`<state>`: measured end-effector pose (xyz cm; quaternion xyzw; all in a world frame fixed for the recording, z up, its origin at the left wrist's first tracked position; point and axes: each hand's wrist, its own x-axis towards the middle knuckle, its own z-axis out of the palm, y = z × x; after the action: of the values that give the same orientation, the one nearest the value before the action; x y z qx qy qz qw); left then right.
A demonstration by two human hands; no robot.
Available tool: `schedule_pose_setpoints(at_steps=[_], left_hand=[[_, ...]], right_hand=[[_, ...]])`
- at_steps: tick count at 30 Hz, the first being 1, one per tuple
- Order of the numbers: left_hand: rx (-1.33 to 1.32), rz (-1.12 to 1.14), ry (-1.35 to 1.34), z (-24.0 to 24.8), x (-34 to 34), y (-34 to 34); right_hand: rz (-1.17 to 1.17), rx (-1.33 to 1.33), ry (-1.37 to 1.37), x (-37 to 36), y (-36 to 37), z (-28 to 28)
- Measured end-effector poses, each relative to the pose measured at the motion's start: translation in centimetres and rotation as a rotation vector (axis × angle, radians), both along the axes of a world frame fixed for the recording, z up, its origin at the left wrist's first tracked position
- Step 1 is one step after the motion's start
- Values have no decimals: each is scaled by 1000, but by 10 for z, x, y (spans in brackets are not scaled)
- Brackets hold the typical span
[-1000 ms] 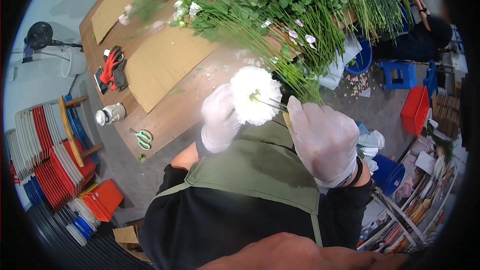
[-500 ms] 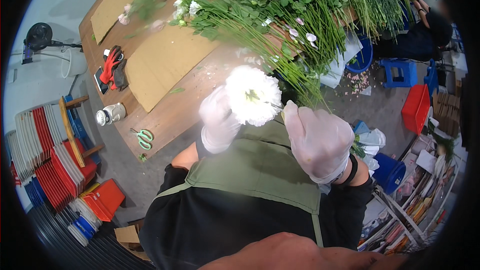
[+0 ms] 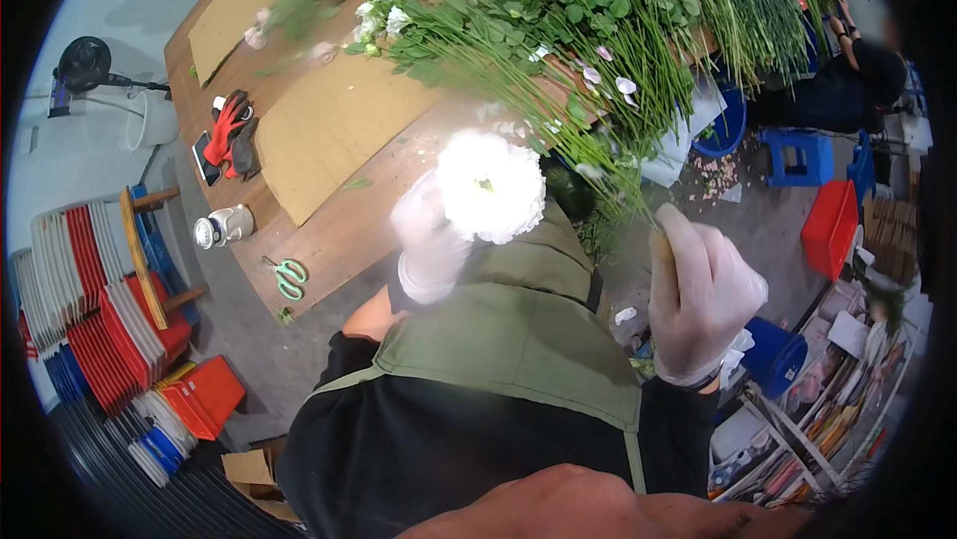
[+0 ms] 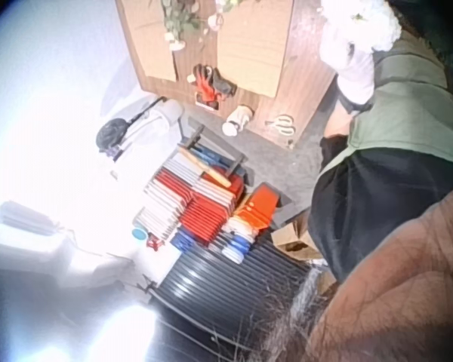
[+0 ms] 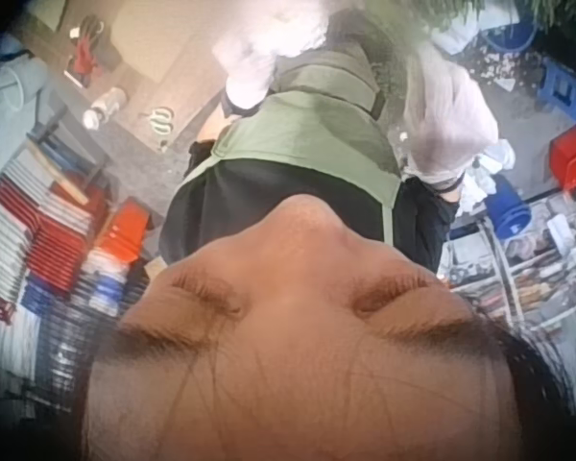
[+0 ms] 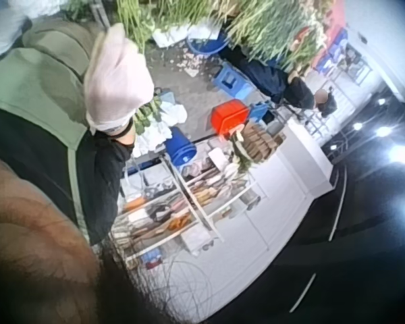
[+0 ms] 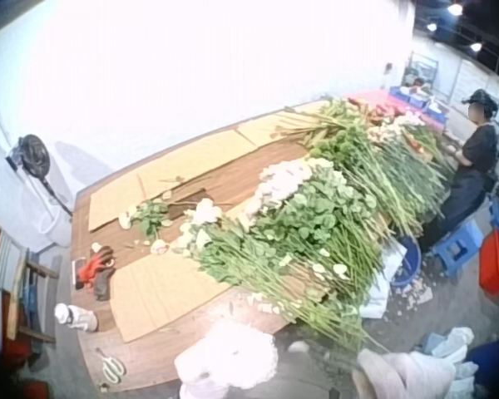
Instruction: The recorder is wiring flower heads and trimming stems at a workbench in a flower shop.
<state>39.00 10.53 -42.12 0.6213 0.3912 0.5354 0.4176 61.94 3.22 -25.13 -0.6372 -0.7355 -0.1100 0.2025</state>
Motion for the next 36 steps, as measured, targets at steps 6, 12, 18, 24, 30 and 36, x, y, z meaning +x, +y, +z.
schedule_pose_setpoints(at_steps=[6, 12, 18, 24, 30, 36], left_hand=[[-237, 58, -200, 12, 13, -2], [203, -129, 253, 1, 3, -5], [230, 35, 139, 0, 13, 1], [238, 39, 109, 0, 14, 1], [309, -38, 200, 4, 7, 0], [345, 50, 157, 0, 14, 4]], right_hand=[[2, -460, -340, 1, 4, -34], [32, -218, 19, -8, 8, 12], [123, -67, 19, -3, 0, 25], [232, -66, -43, -13, 7, 0], [154, -67, -146, -22, 14, -14], [203, -71, -110, -21, 14, -16]])
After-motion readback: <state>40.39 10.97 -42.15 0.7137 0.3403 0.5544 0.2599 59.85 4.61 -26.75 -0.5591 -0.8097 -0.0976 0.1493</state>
